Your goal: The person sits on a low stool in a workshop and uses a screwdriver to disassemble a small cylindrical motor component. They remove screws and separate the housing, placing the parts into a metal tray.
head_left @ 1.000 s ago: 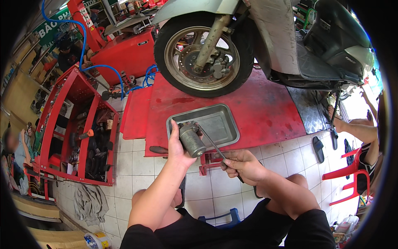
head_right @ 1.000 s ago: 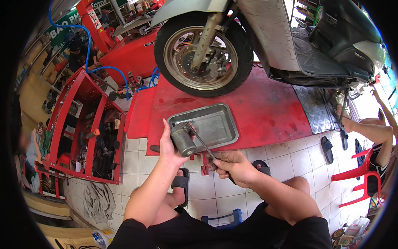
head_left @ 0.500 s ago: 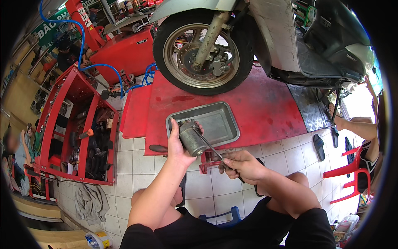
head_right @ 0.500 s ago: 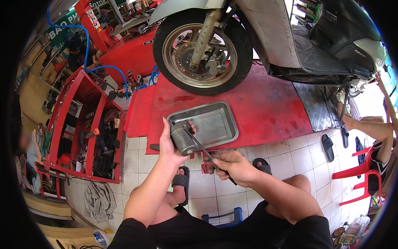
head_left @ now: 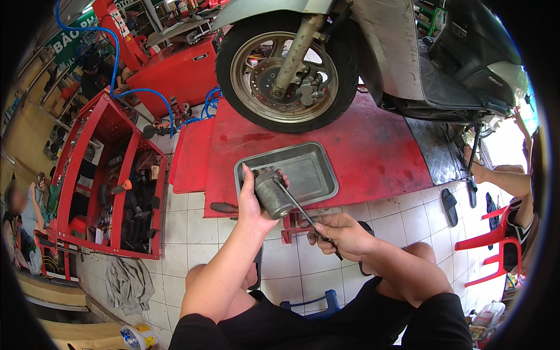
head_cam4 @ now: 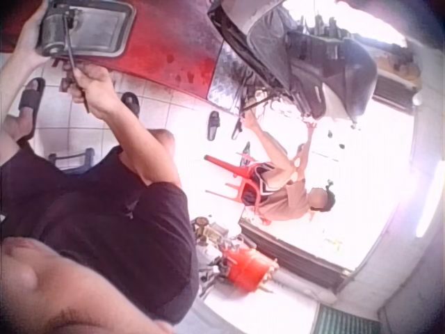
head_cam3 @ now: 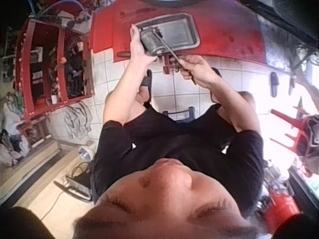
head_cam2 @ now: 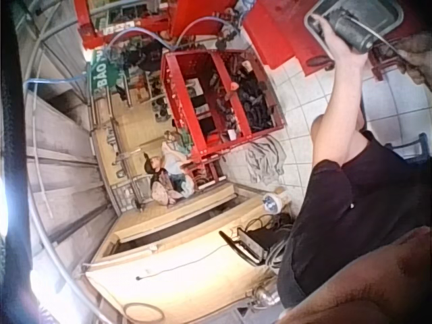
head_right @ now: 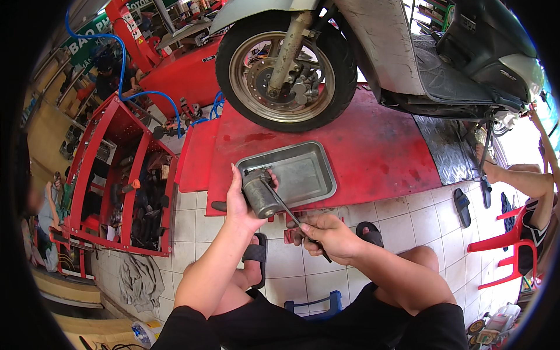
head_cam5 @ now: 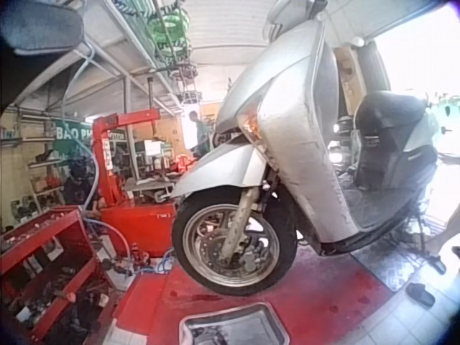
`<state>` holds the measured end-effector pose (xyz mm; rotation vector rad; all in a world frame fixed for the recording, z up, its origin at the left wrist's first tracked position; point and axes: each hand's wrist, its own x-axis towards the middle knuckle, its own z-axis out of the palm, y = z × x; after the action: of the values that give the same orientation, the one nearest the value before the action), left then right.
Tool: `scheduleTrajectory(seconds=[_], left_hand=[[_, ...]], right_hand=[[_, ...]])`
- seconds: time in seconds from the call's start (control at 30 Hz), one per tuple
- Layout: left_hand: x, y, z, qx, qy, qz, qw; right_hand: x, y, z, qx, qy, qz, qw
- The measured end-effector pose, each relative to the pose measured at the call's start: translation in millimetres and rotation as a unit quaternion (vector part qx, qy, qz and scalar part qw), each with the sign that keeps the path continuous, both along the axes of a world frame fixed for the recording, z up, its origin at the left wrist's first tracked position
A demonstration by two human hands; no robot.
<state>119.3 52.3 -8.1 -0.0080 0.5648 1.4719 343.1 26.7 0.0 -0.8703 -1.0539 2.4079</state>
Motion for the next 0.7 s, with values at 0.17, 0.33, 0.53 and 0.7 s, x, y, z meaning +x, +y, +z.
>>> scheduleTrajectory(seconds=[0.17,0.33,0.53,0.7], left_hand=[[1,1,-1,0.006,0.011,0.004,1.0],[2,1,-1,0.003,0.01,0.003,1.0],[6,0,-4,0.028,0.019,-0.023,0.999],[8,-2,-3,0.045,0.05,-0.021,0.998]], right_hand=[[-1,-2,5,-0.034,0.004,-0.009,0.999],[0,0,4,-0.097,0.046,0.0,0.994],[6,2,5,-0.202,0.094,0.016,0.975],[7,1,9,-0.158,0.071,0.031,0.984]])
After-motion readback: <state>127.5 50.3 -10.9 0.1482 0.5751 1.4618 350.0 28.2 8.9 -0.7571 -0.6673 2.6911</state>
